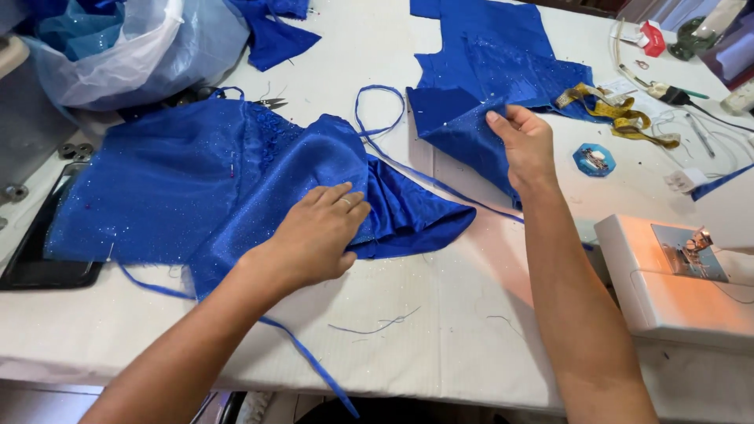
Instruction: Pinning together pieces of blue fabric to prepare them for sewing a garment.
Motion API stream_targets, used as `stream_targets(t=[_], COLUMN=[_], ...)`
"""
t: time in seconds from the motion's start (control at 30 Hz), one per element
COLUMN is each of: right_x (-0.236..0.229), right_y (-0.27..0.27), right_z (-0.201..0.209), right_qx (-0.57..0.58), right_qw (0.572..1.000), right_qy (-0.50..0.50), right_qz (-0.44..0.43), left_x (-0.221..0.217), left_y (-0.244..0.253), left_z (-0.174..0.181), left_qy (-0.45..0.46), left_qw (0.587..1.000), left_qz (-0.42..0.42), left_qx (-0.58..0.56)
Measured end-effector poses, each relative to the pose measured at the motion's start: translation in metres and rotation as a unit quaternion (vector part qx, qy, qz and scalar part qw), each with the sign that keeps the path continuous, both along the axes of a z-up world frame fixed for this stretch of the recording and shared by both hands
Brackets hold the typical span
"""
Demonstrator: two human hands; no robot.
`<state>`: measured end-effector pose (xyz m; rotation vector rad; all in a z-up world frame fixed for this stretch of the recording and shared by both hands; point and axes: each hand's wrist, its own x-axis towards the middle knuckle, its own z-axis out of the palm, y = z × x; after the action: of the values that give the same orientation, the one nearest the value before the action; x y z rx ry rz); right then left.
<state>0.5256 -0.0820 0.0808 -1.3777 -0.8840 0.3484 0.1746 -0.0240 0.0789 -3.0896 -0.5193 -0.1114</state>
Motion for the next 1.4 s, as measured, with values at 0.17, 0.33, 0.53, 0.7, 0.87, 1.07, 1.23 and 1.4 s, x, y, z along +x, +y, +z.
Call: stream_targets(t=[0.17, 0.33, 0.53, 0.7, 0.87, 1.07, 1.23, 1.4], right_x=[-0.02, -0.048, -0.047, -0.043, -0.057, -0.098, -0.109, -0.1], right_y=[0.011, 0.01, 0.012, 0.015, 0.016, 0.002, -0.005, -0.002], right_z=[-0.01, 0.004, -0.003, -0.009, -0.008, 0.006, 0.014, 0.006], right_qx=[-0.014, 0.007, 0.023, -0.001, -0.002, -0.122, -0.182, -0.179], right_qw=[0.999, 0.998, 0.998, 0.995, 0.999, 0.979, 0.949, 0.952], right_qy=[-0.044, -0.047, 0.021, 0.087, 0.036, -0.126, -0.197, -0.186], right_qz=[-0.003, -0.044, -0.057, -0.042, -0.016, 0.105, 0.165, 0.166], left_x=[0.027, 0.03, 0.029, 0.036, 0.037, 0.034, 0.034, 0.034], left_y=[-0.005, -0.007, 0.0, 0.012, 0.021, 0.021, 0.019, 0.02], left_z=[-0.001, -0.011, -0.028, -0.051, -0.051, -0.043, -0.044, -0.045], left_qy=[0.019, -0.018, -0.067, -0.234, -0.358, -0.411, -0.408, -0.417], left_qw=[1.0, 0.999, 0.995, 0.966, 0.931, 0.911, 0.913, 0.909], left_qz=[-0.015, -0.042, -0.053, -0.071, -0.051, -0.026, -0.022, -0.025], left_qx=[0.013, 0.028, 0.041, 0.085, 0.056, 0.01, 0.0, 0.0])
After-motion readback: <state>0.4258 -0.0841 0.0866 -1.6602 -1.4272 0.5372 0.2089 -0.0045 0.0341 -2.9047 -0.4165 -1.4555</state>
